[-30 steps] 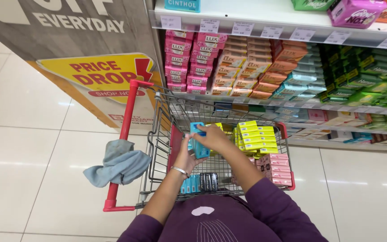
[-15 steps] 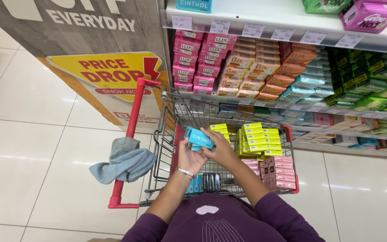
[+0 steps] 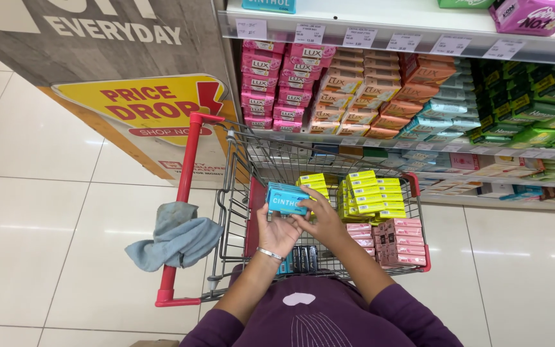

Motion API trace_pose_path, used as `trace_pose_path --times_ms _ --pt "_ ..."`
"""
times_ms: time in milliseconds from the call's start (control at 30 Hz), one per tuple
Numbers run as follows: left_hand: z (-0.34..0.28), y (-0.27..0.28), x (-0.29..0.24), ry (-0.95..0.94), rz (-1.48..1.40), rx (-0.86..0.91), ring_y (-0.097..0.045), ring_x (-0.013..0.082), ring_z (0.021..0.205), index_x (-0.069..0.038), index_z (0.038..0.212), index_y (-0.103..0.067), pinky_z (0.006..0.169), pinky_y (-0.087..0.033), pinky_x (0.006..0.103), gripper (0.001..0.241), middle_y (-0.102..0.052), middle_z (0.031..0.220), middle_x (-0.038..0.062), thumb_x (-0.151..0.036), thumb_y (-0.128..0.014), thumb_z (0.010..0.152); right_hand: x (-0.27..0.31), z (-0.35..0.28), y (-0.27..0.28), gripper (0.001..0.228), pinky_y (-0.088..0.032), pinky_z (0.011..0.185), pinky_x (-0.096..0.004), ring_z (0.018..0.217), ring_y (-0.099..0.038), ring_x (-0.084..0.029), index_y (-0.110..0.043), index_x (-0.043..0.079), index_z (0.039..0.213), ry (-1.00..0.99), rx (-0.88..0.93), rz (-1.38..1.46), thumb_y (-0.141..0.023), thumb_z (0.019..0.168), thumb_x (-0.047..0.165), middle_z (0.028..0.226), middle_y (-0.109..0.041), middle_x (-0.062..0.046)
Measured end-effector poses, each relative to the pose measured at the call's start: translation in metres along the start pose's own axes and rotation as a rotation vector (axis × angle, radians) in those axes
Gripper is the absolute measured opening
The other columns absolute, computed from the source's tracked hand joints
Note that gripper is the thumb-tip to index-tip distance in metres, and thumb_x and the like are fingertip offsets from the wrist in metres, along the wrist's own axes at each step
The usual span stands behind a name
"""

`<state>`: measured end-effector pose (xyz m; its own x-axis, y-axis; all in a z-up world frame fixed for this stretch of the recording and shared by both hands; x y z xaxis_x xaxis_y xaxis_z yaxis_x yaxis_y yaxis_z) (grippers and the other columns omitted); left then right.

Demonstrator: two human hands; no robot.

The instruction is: Organizing and restocking bars of soap on store shelves.

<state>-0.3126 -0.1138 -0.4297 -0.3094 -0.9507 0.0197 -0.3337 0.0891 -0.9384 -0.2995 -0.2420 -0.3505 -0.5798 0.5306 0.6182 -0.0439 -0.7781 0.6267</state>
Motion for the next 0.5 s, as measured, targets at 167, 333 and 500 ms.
trace_pose_path --times_ms 167,333,500 --pt "0.001 0.000 0.001 0.017 -0.019 0.016 -0.057 0.0397 0.124 -0.014 0.144 -0.036 0.108 -0.049 0.0543 0.081 -0.052 0.137 0.023 -0.053 -0.070 0.081 -0.010 -0.006 -0.002 0.048 -0.055 0.101 -0.040 0.129 -0.062 -0.033 -0.058 0.008 0.115 -0.070 -0.017 0.061 -0.087 0.078 0.016 0.148 -0.056 -0.017" --pt "0.002 -0.004 0.003 0.045 -0.013 0.048 -0.051 0.0495 0.130 -0.014 0.144 -0.035 0.108 -0.048 0.0550 0.084 -0.050 0.140 0.025 -0.055 -0.072 0.081 -0.007 -0.003 0.000 0.075 -0.048 0.112 -0.040 0.136 -0.055 -0.029 -0.042 0.002 0.141 -0.270 -0.036 0.402 -0.085 0.080 0.014 0.149 -0.050 -0.019" --pt "0.006 0.004 0.004 0.086 -0.010 0.028 -0.051 0.0497 0.132 -0.017 0.150 -0.032 0.110 -0.049 0.0520 0.090 -0.043 0.144 0.030 -0.055 -0.071 0.080 -0.014 -0.006 -0.001 0.066 -0.051 0.108 -0.040 0.130 -0.062 -0.027 -0.050 0.006 0.145 -0.402 0.032 0.389 -0.079 0.086 0.014 0.146 -0.059 -0.018"
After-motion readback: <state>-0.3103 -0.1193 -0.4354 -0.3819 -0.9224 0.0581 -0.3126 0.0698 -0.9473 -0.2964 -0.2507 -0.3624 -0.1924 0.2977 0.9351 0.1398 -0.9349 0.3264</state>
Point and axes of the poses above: each hand's wrist, its own z-axis towards the middle knuckle, its own y-axis out of the back of the hand, x = y × z, the point moved 4 cm from there along z, towards the middle knuckle
